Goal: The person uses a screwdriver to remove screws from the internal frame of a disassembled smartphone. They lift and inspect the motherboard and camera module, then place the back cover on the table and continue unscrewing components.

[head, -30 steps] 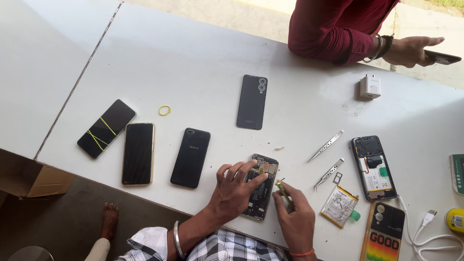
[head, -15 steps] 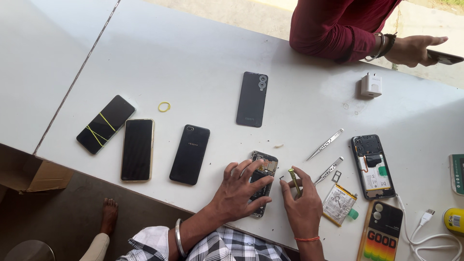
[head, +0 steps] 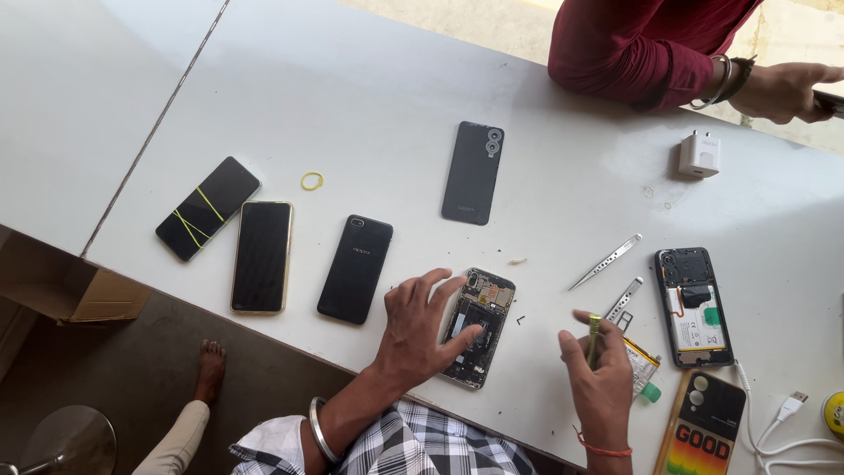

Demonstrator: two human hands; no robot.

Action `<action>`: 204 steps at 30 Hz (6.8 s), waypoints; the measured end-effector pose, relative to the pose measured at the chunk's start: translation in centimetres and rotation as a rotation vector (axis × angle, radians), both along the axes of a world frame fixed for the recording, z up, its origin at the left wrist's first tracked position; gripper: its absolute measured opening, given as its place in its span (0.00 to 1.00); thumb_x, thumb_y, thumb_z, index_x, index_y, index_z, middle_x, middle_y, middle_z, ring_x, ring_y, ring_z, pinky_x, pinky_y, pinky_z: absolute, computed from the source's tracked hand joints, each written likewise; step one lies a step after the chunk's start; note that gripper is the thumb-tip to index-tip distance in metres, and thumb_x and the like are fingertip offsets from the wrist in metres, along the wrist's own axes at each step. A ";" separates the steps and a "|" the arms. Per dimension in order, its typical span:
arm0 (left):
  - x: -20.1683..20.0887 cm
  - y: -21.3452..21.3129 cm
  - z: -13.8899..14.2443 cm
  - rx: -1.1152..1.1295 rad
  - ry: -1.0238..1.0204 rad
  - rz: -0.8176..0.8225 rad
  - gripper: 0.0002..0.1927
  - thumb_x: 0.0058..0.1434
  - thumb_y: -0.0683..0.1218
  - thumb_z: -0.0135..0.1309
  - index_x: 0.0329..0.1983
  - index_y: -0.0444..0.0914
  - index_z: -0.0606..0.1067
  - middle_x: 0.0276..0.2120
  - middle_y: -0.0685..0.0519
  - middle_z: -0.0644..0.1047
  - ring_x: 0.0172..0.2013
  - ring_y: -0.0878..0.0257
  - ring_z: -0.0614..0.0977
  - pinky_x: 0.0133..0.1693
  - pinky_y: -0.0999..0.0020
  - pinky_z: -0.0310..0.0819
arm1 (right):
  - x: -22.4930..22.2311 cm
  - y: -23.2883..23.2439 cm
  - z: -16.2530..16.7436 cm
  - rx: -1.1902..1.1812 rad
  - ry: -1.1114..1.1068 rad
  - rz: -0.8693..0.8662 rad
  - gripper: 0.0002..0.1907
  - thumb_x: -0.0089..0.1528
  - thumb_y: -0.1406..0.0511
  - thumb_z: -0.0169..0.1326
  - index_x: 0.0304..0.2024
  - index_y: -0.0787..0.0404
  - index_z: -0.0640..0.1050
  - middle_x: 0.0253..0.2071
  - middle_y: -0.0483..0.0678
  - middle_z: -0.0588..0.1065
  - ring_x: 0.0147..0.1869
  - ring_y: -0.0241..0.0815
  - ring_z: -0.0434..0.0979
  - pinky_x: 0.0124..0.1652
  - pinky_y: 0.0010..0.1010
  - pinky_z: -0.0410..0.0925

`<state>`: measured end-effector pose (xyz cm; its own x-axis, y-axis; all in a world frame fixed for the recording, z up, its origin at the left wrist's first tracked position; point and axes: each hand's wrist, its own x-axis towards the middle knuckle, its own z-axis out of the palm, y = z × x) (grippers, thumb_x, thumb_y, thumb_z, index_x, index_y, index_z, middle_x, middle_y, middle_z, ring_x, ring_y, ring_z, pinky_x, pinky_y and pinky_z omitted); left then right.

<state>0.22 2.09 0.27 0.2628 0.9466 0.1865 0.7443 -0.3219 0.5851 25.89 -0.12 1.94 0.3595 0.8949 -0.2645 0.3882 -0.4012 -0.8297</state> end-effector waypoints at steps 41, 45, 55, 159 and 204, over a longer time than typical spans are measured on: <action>1.8 0.7 -1.5 0.237 0.356 -0.281 0.19 0.71 0.62 0.47 0.63 0.55 0.68 0.66 0.48 0.63 0.68 0.53 0.58 0.67 0.52 0.43 | -5.3 -0.9 -1.5 0.304 -0.443 0.230 0.06 0.60 0.63 0.62 0.39 0.53 0.83 0.37 0.43 0.79 0.31 0.39 0.81 0.28 0.31 0.71; 1.8 0.6 -1.2 0.235 0.368 -0.271 0.20 0.71 0.61 0.49 0.63 0.55 0.69 0.66 0.49 0.63 0.68 0.54 0.58 0.66 0.52 0.43 | -5.2 -0.8 -1.6 0.352 -0.421 0.221 0.07 0.59 0.63 0.63 0.40 0.53 0.82 0.37 0.43 0.79 0.33 0.41 0.82 0.31 0.32 0.72; 1.7 0.9 -2.3 0.201 0.112 -0.215 0.20 0.71 0.62 0.46 0.61 0.53 0.74 0.66 0.49 0.63 0.67 0.54 0.57 0.65 0.50 0.43 | -4.6 -0.2 -4.0 0.212 -0.347 0.189 0.07 0.56 0.63 0.63 0.37 0.52 0.84 0.33 0.41 0.80 0.30 0.37 0.85 0.29 0.32 0.76; 1.0 2.2 6.5 -1.321 -2.026 0.081 0.14 0.66 0.40 0.58 0.54 0.43 0.77 0.47 0.53 0.83 0.46 0.61 0.85 0.46 0.69 0.83 | -9.8 -2.3 6.7 0.720 0.264 -0.151 0.15 0.71 0.69 0.53 0.54 0.60 0.60 0.43 0.56 0.74 0.53 0.50 0.83 0.55 0.39 0.78; 3.4 1.3 8.4 -1.195 -1.982 0.266 0.16 0.66 0.40 0.56 0.57 0.37 0.75 0.48 0.49 0.80 0.42 0.62 0.86 0.44 0.73 0.84 | -10.6 -2.2 4.0 0.705 0.557 -0.330 0.15 0.69 0.72 0.52 0.52 0.59 0.60 0.50 0.59 0.74 0.60 0.54 0.80 0.59 0.41 0.76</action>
